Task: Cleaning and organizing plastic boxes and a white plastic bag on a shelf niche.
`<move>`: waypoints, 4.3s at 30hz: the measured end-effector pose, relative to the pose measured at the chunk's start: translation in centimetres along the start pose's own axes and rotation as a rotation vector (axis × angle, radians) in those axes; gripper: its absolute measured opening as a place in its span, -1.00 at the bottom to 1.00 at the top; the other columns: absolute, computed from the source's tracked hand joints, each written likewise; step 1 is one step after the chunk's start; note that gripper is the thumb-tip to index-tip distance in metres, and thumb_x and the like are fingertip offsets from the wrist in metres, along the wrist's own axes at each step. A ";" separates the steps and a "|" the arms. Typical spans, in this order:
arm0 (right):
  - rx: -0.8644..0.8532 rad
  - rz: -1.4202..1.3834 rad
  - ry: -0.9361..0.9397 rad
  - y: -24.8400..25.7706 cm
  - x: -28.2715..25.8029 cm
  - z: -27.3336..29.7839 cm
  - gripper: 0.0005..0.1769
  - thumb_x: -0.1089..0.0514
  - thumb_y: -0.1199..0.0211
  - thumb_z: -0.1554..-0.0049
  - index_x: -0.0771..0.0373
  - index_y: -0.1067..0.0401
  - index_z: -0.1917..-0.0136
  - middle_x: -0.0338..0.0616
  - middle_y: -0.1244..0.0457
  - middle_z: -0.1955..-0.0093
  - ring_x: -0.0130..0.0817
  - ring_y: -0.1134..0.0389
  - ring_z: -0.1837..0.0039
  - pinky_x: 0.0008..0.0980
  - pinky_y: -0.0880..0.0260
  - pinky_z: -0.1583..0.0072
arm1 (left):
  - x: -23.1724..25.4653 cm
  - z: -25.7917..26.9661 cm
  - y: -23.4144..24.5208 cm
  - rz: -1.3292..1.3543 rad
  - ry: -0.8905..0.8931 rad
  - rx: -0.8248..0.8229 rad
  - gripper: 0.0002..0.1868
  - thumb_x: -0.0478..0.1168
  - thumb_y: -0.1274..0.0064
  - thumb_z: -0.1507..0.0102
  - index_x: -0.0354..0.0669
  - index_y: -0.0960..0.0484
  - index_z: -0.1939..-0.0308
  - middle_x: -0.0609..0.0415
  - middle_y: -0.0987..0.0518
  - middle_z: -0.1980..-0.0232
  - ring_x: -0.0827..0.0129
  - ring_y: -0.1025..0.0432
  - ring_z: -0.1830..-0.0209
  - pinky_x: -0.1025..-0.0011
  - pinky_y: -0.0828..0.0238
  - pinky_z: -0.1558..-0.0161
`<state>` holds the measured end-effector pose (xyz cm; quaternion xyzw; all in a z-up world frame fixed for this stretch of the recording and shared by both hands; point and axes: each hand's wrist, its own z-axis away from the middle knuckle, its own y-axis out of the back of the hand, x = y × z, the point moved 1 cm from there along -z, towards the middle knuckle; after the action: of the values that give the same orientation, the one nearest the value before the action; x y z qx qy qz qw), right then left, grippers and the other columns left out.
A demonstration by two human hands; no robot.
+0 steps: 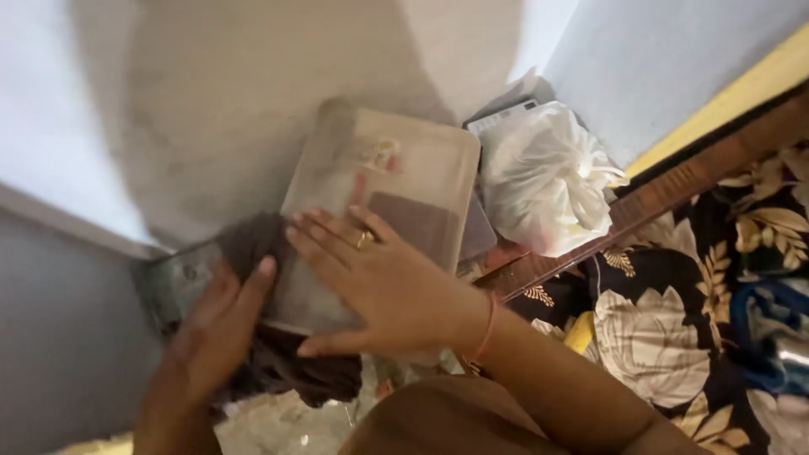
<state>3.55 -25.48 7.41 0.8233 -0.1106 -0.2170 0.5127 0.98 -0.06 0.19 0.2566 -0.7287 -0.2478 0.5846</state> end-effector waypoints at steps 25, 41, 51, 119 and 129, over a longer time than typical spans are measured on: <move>-0.123 0.080 0.219 -0.5 7.9 -1.4 0.15 -0.69 0.25 -0.21 0.07 0.43 -0.70 0.27 0.34 -0.72 0.22 0.16 -0.69 0.14 0.35 -0.61 | 7.7 -7.9 0.2 -0.275 0.653 -0.257 -0.16 0.37 0.34 -0.30 0.38 0.12 -0.62 0.08 -0.05 -0.64 0.09 0.06 -0.65 0.05 0.07 -0.55; 0.025 -0.195 0.271 0.8 11.0 -0.7 -0.03 -0.07 -0.07 -0.32 -0.13 0.52 -0.71 -0.01 0.43 -0.79 0.07 0.35 -0.79 0.56 0.37 -0.58 | 10.7 -6.7 -0.7 -0.292 0.764 -0.205 -0.24 0.29 0.32 -0.38 0.22 -0.08 -0.64 -0.03 -0.16 -0.64 0.02 -0.09 -0.61 -0.02 -0.08 -0.48; 0.081 -0.078 0.168 -1.0 11.2 -1.2 -0.05 -0.09 -0.07 -0.25 -0.15 0.42 -0.70 -0.11 0.41 -0.77 0.05 0.27 -0.76 0.38 0.24 -0.60 | 10.1 -11.8 -1.8 -0.318 0.457 -0.153 -0.31 0.16 0.37 -0.40 0.06 -0.12 -0.59 -0.10 -0.33 -0.55 0.06 -0.28 -0.52 0.13 -0.25 -0.46; -0.088 0.059 0.176 -6.0 2.1 -10.4 -0.55 -0.17 0.08 -0.31 0.17 -0.47 -0.08 -0.07 -0.35 0.00 -0.13 -0.39 -0.11 0.09 -0.07 -0.33 | 9.8 9.7 -16.9 0.720 0.179 0.754 -0.45 -0.05 0.30 -0.47 -0.38 -0.35 -0.41 -0.21 -0.47 -0.33 0.07 -0.35 -0.32 0.21 -0.24 -0.33; -0.032 0.053 0.136 -6.0 2.4 -10.8 -0.58 -0.13 0.09 -0.32 0.17 -0.46 -0.03 -0.08 -0.34 0.01 -0.13 -0.38 -0.06 0.07 -0.10 -0.27 | 5.9 4.2 -9.0 0.442 0.286 0.804 -0.38 0.09 0.35 -0.49 -0.48 -0.55 -0.15 -0.36 -0.60 -0.14 -0.18 -0.48 -0.15 0.12 -0.33 -0.17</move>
<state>10.55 -15.17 5.58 0.8245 -0.0939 -0.1487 0.5378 -3.49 -10.40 -2.30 0.3325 -0.7162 0.2216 0.5722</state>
